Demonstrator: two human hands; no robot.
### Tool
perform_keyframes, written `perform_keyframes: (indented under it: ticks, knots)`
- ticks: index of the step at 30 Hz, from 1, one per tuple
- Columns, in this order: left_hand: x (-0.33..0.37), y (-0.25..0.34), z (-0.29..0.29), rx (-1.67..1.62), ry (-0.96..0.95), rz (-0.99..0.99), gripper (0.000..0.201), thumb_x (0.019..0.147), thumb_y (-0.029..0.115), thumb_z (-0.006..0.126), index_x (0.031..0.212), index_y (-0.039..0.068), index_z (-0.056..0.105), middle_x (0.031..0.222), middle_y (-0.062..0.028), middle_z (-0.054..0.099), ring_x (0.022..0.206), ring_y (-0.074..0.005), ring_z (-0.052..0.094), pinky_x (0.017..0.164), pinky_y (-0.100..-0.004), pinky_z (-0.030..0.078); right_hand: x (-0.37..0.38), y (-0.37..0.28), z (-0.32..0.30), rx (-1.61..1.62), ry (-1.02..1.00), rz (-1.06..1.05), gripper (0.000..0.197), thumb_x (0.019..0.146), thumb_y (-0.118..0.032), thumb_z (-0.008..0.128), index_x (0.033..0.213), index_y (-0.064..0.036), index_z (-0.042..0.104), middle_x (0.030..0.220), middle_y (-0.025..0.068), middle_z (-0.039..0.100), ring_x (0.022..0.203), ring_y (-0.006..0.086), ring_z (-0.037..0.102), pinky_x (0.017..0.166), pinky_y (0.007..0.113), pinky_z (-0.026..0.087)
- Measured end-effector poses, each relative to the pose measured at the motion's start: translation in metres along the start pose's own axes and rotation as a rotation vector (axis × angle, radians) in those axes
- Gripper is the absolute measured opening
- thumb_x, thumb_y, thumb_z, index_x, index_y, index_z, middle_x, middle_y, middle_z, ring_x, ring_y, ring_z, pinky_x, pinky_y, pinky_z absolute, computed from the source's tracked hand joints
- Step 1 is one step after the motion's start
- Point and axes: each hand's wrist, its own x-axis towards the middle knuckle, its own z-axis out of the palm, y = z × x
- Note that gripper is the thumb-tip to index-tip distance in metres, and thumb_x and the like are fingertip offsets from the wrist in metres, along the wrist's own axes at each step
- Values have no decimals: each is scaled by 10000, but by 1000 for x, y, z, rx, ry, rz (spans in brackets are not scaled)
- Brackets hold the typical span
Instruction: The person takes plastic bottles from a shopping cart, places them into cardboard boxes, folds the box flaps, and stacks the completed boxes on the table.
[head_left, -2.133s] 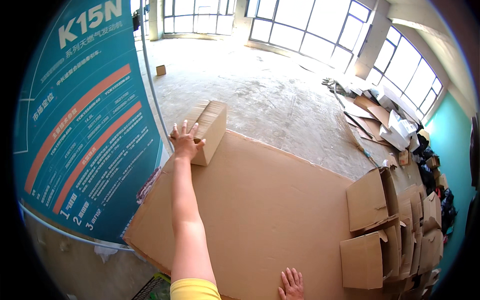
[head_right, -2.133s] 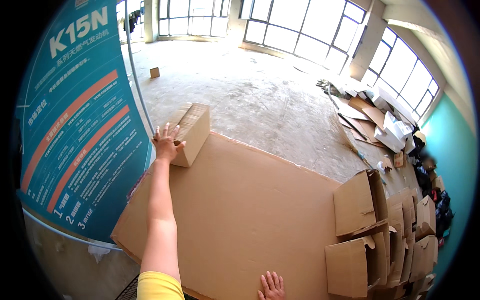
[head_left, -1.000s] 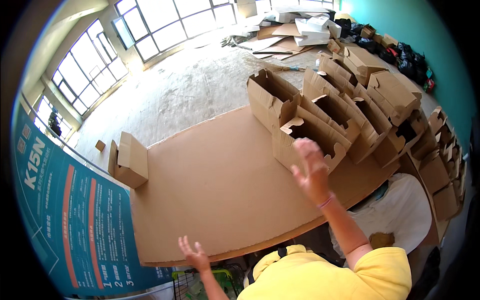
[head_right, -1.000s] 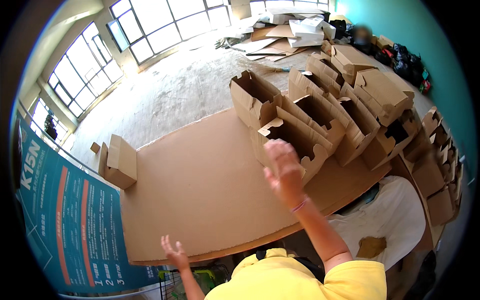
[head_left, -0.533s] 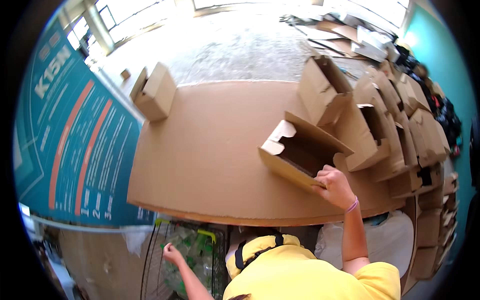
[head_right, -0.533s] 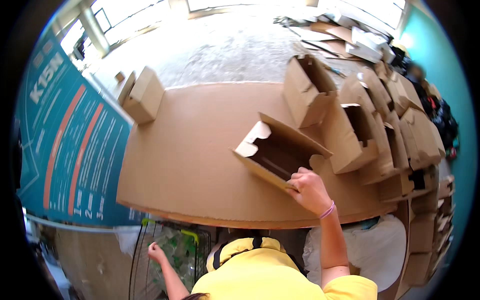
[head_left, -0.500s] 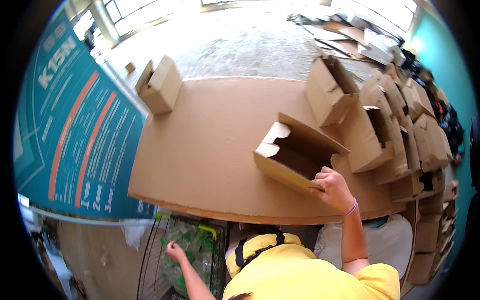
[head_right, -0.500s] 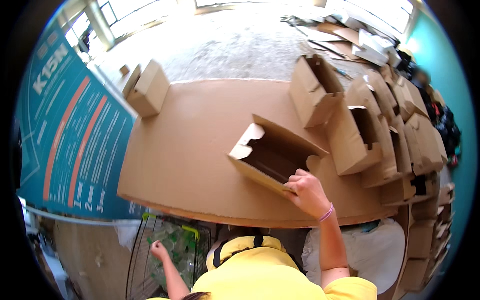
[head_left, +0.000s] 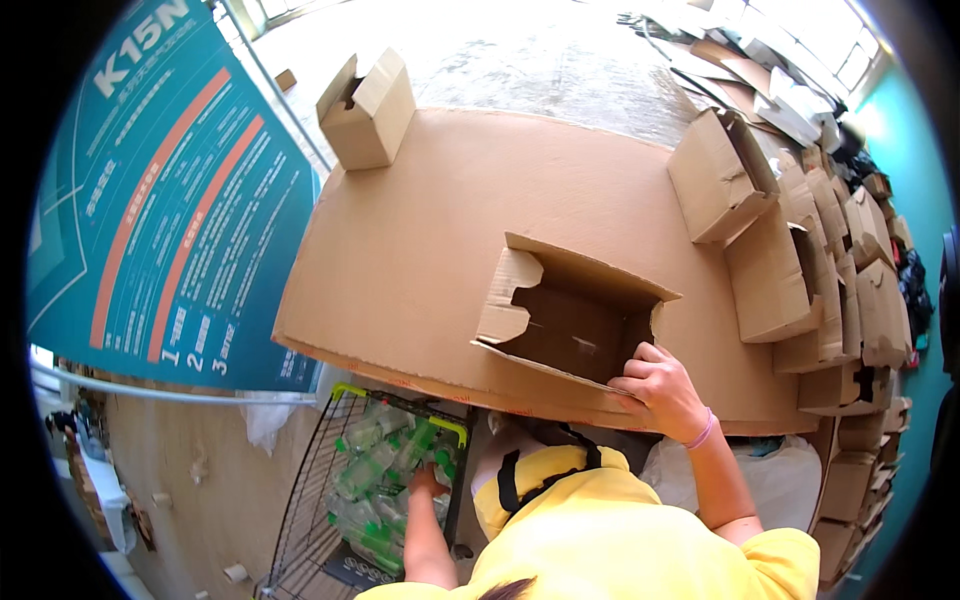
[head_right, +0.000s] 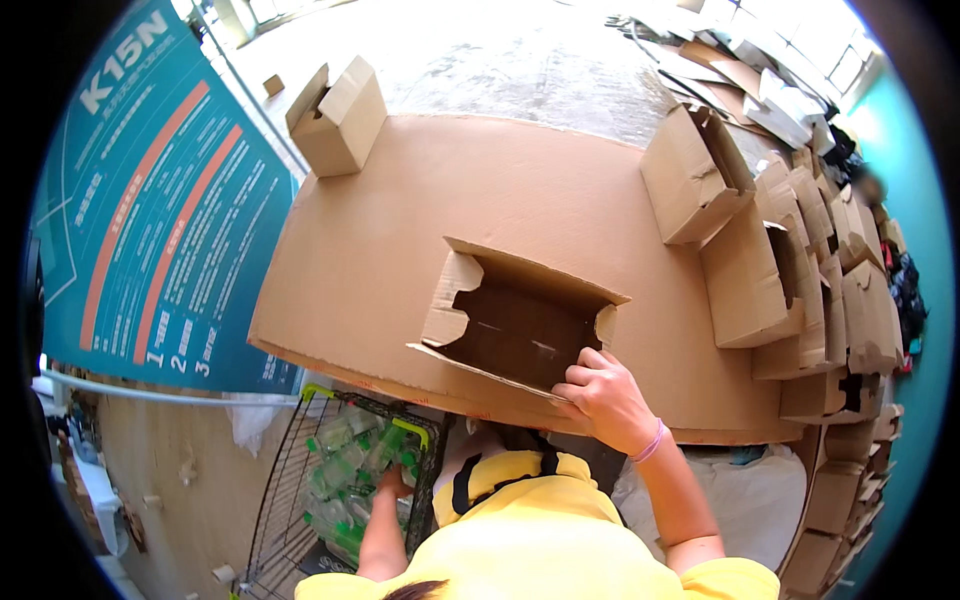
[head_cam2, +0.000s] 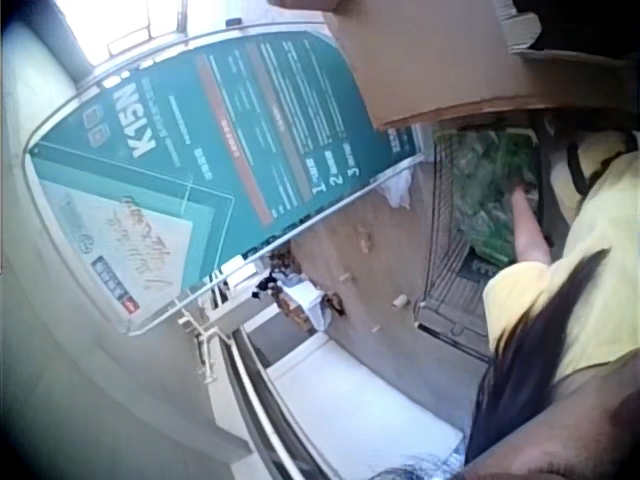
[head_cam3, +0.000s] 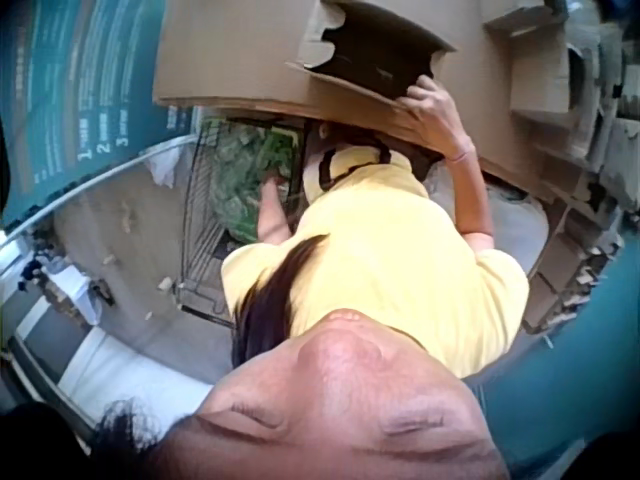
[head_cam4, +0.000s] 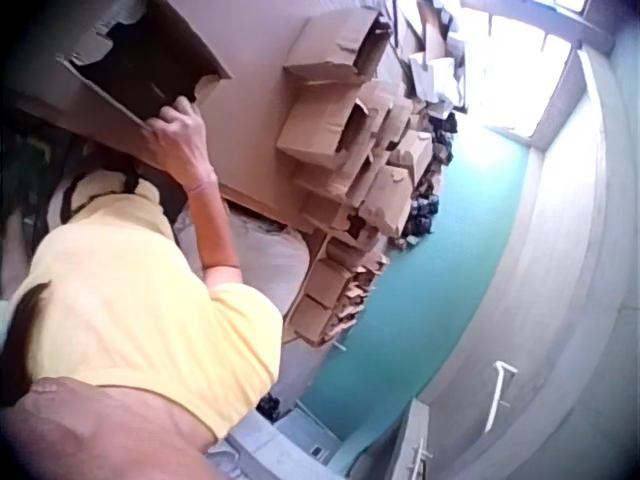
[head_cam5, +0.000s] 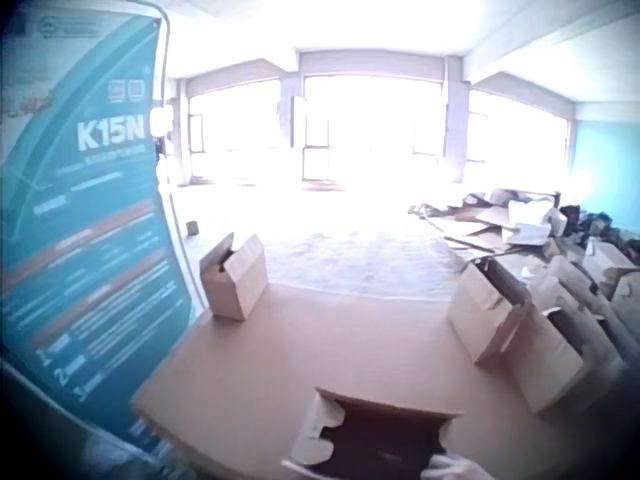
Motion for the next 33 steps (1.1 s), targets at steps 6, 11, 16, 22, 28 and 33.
perform_keyframes:
  ticks: [6,11,16,22,28,33]
  knots:
    - [-18,22,-28,137,-14,-7,955,567,525,884,1319,64,517,1216,-173,653,1101,-330,649,883,-468,547,-11,-1,-10,46,-12,54,105,738,-186,767,803,-111,730,758,5,572,845,217,530,798,347,487]
    - [-32,-16,-36,-89,340,-63,795,623,474,856,1230,31,597,1030,-194,705,962,-382,678,812,-475,535,-15,3,-14,86,-38,34,100,742,-182,764,800,-107,735,781,10,573,873,218,526,816,354,484]
    - [-89,-36,-138,-634,773,-118,570,695,341,835,1113,10,634,999,-177,684,889,-335,652,808,-430,501,-16,10,-7,133,-13,41,95,742,-183,765,792,-107,740,777,13,568,878,217,527,815,348,488]
    - [-189,38,-312,-790,1496,636,483,799,326,708,1127,-5,580,1094,-144,624,968,-279,620,883,-451,492,-16,11,-4,157,14,-1,106,745,-196,771,782,-103,736,774,18,567,878,220,527,815,354,491]
    - [-257,206,-401,-1237,956,1445,658,778,501,601,1226,25,528,1186,-197,612,1097,-364,607,1006,-534,459,-20,13,1,161,56,-37,107,740,-197,768,769,-101,731,771,19,566,877,219,527,810,360,490]
    - [-279,334,-392,-497,461,1453,407,773,331,743,1034,30,659,990,-139,691,987,-291,674,862,-401,531,-30,12,2,105,118,-5,113,755,-213,751,768,-106,716,814,27,561,892,228,520,823,364,478]
